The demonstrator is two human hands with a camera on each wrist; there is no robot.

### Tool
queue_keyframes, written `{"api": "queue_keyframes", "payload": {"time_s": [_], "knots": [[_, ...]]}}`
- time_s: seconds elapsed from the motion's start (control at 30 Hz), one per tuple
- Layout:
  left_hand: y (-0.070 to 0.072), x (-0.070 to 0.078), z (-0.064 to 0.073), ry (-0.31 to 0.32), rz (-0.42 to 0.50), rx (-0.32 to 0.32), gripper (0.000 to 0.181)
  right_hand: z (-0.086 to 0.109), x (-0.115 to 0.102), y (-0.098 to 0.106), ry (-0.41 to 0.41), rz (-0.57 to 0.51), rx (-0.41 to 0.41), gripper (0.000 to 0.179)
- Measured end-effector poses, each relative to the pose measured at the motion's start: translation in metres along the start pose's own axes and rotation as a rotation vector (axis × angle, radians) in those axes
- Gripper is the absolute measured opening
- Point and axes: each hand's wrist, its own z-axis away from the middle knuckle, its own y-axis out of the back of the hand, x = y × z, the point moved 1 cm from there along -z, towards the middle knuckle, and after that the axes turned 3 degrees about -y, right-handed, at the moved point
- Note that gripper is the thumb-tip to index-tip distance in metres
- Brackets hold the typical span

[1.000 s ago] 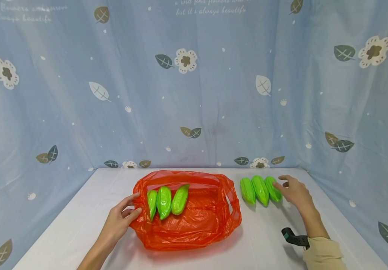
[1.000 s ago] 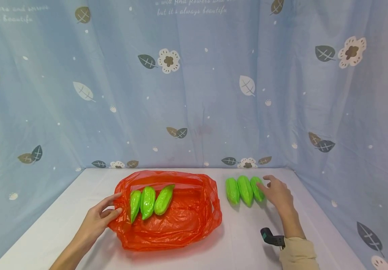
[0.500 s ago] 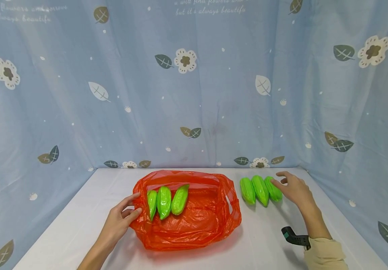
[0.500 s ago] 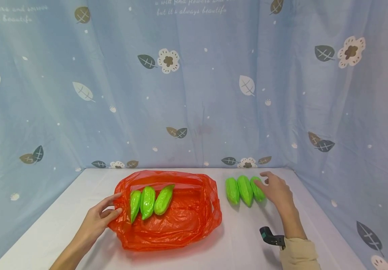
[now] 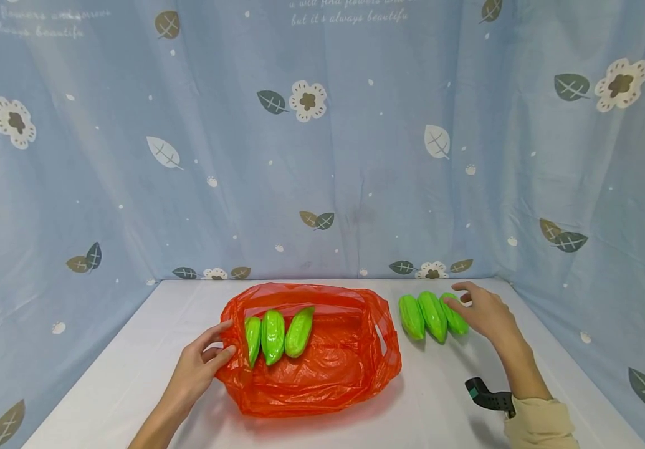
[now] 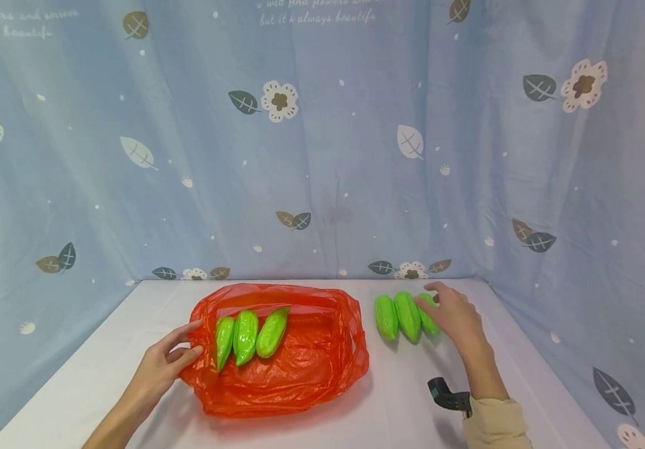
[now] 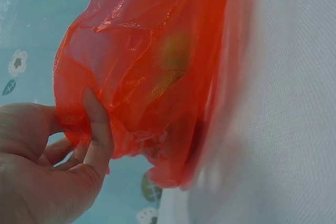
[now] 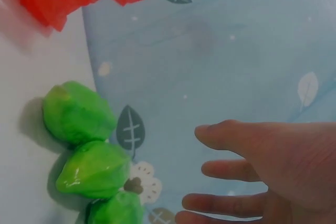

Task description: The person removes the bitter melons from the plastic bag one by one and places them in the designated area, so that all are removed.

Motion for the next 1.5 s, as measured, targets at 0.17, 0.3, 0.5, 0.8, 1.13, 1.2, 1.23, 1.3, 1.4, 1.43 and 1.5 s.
{"api": "queue_keyframes", "payload": {"time_s": [0.17, 0.3, 0.5, 0.8, 1.13, 1.2, 1.23, 1.3, 1.4, 1.43, 1.5], "knots": [[0.000, 0.000, 0.001, 0.003, -0.019, 0.000, 0.055, 0.003, -0.011, 0.003, 0.001, 0.006, -0.011, 0.060], [0.001, -0.001, 0.001, 0.007, -0.029, -0.001, 0.056, 0.007, -0.019, 0.006, 0.020, 0.013, -0.006, 0.060], [0.001, -0.002, 0.001, 0.003, -0.027, -0.003, 0.056, 0.014, -0.032, 0.011, 0.062, 0.011, 0.004, 0.059], [0.001, -0.001, 0.001, -0.003, -0.023, 0.001, 0.056, 0.024, -0.050, 0.011, 0.101, 0.010, 0.013, 0.058], [0.001, -0.001, 0.001, -0.002, -0.012, 0.001, 0.055, 0.031, -0.068, 0.005, 0.160, 0.013, 0.060, 0.049], [0.001, -0.001, 0.001, -0.001, -0.013, 0.001, 0.055, 0.032, -0.071, 0.004, 0.173, 0.021, 0.070, 0.048], [0.001, 0.000, 0.001, -0.001, -0.014, 0.001, 0.055, 0.033, -0.073, 0.003, 0.179, 0.024, 0.075, 0.048], [0.000, 0.000, 0.001, -0.003, -0.014, 0.000, 0.055, 0.035, -0.076, 0.001, 0.189, 0.031, 0.086, 0.048], [0.000, 0.000, 0.000, -0.001, -0.012, 0.002, 0.054, 0.037, -0.081, -0.001, 0.200, 0.039, 0.095, 0.047], [0.000, 0.000, 0.000, -0.001, -0.012, 0.003, 0.054, 0.038, -0.082, -0.001, 0.200, 0.041, 0.096, 0.047], [0.000, -0.001, 0.000, -0.002, -0.012, 0.003, 0.054, 0.039, -0.085, -0.003, 0.198, 0.045, 0.096, 0.047]]}}
